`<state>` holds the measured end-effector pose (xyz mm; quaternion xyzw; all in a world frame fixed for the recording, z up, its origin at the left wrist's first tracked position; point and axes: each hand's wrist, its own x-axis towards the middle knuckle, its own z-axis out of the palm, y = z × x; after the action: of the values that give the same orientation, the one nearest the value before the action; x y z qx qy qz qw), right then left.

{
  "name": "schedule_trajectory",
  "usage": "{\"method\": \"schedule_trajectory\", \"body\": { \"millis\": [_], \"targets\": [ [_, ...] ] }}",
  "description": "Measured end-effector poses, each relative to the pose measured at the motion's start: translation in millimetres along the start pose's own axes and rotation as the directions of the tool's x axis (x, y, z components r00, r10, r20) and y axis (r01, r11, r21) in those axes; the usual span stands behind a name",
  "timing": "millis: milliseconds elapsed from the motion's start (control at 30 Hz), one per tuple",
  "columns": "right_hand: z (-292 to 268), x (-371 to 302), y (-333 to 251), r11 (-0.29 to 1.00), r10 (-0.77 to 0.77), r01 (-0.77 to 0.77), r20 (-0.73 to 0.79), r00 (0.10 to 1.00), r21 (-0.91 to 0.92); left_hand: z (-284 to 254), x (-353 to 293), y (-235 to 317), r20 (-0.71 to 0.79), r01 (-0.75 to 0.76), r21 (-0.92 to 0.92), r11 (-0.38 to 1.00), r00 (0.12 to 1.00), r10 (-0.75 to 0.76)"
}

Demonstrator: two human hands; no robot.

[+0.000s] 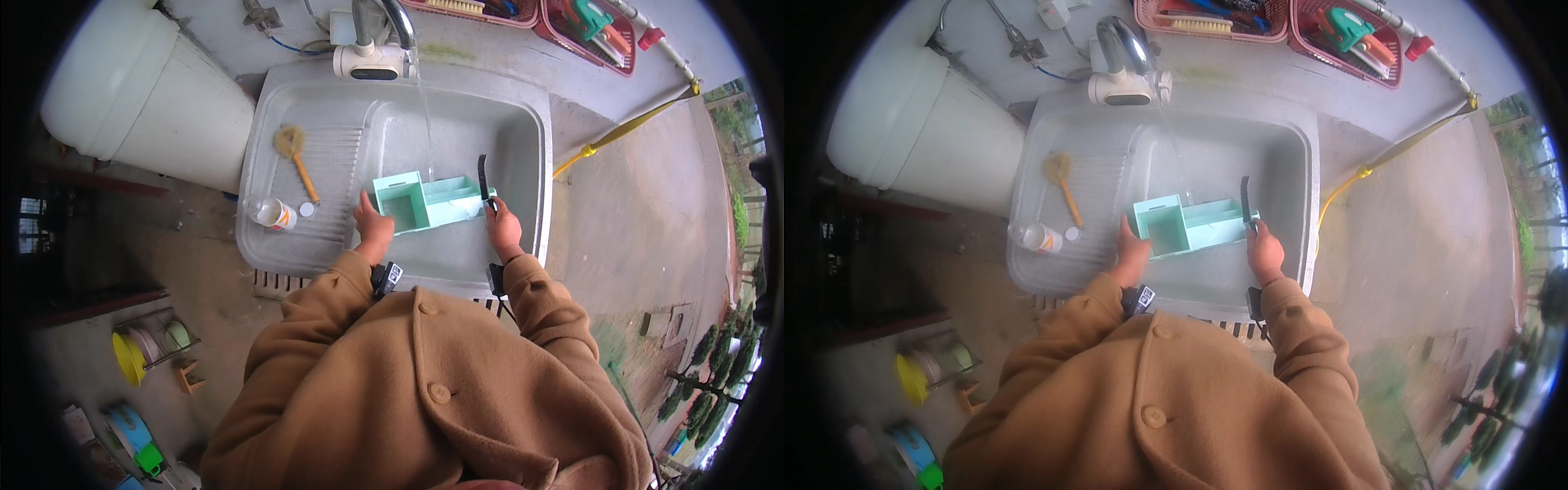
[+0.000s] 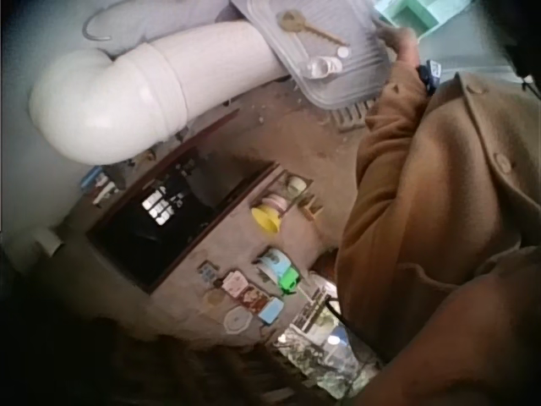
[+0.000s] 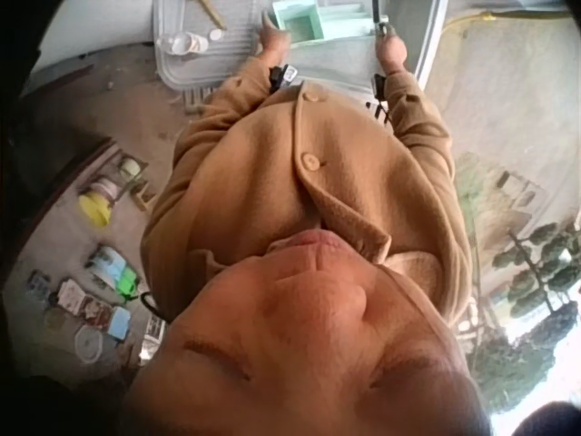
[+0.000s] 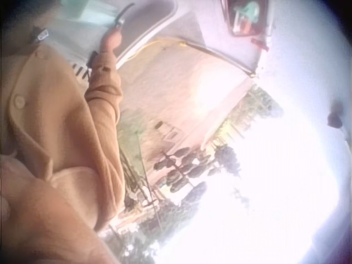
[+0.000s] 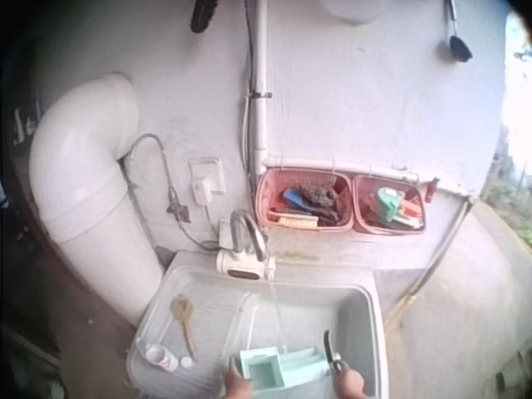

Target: The person scrubs a light green plastic organizer with a brush and a small knife under running water in an outdoor sink. They rinse the organizer and tools, then continue scrubbing different compartments and edges before rinsing again.

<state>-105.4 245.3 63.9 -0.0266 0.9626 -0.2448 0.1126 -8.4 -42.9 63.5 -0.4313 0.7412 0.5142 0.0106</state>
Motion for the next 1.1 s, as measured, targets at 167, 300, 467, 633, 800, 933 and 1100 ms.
{"method": "schedule_trajectory", "body": {
  "millis": [167,300,467,633,800,933,1100],
  "targets": [
    [9.1,-17.6,5.7,0.996,-0.020,0.032,-0.127,0.992,0.088,-26.9,-15.8,47.2,0.218,-0.734,0.552,0.396,0.585,0.781],
    [-12.9,-25.2,19.8,0.997,-0.053,0.063,-0.203,0.978,0.045,-21.2,24.8,74.6,0.438,-0.728,0.597,0.338,0.649,0.622],
    [-18.5,-54.6,17.0,0.988,-0.126,0.121,-0.056,0.990,-0.097,-6.3,51.8,59.3,0.509,-0.594,0.702,0.394,0.805,0.306],
    [6.1,-91.3,-11.2,0.917,-0.382,0.385,0.046,0.923,-0.105,-12.4,31.6,49.2,0.521,-0.631,0.567,0.529,0.772,0.364],
    [-7.5,-39.1,-27.5,0.984,-0.133,0.135,0.024,0.991,-0.113,-27.0,12.9,49.2,0.456,-0.531,0.498,0.686,0.833,0.314],
    [-9.2,-38.5,-48.1,0.968,-0.242,0.244,0.033,0.970,-0.060,-30.5,11.5,44.2,0.348,-0.418,0.458,0.784,0.896,0.275],
    [-1.3,-51.6,-66.3,0.948,-0.224,0.278,0.301,0.927,-0.154,-28.9,12.2,30.3,0.278,-0.345,0.441,0.828,0.930,0.240]
  ]
}}
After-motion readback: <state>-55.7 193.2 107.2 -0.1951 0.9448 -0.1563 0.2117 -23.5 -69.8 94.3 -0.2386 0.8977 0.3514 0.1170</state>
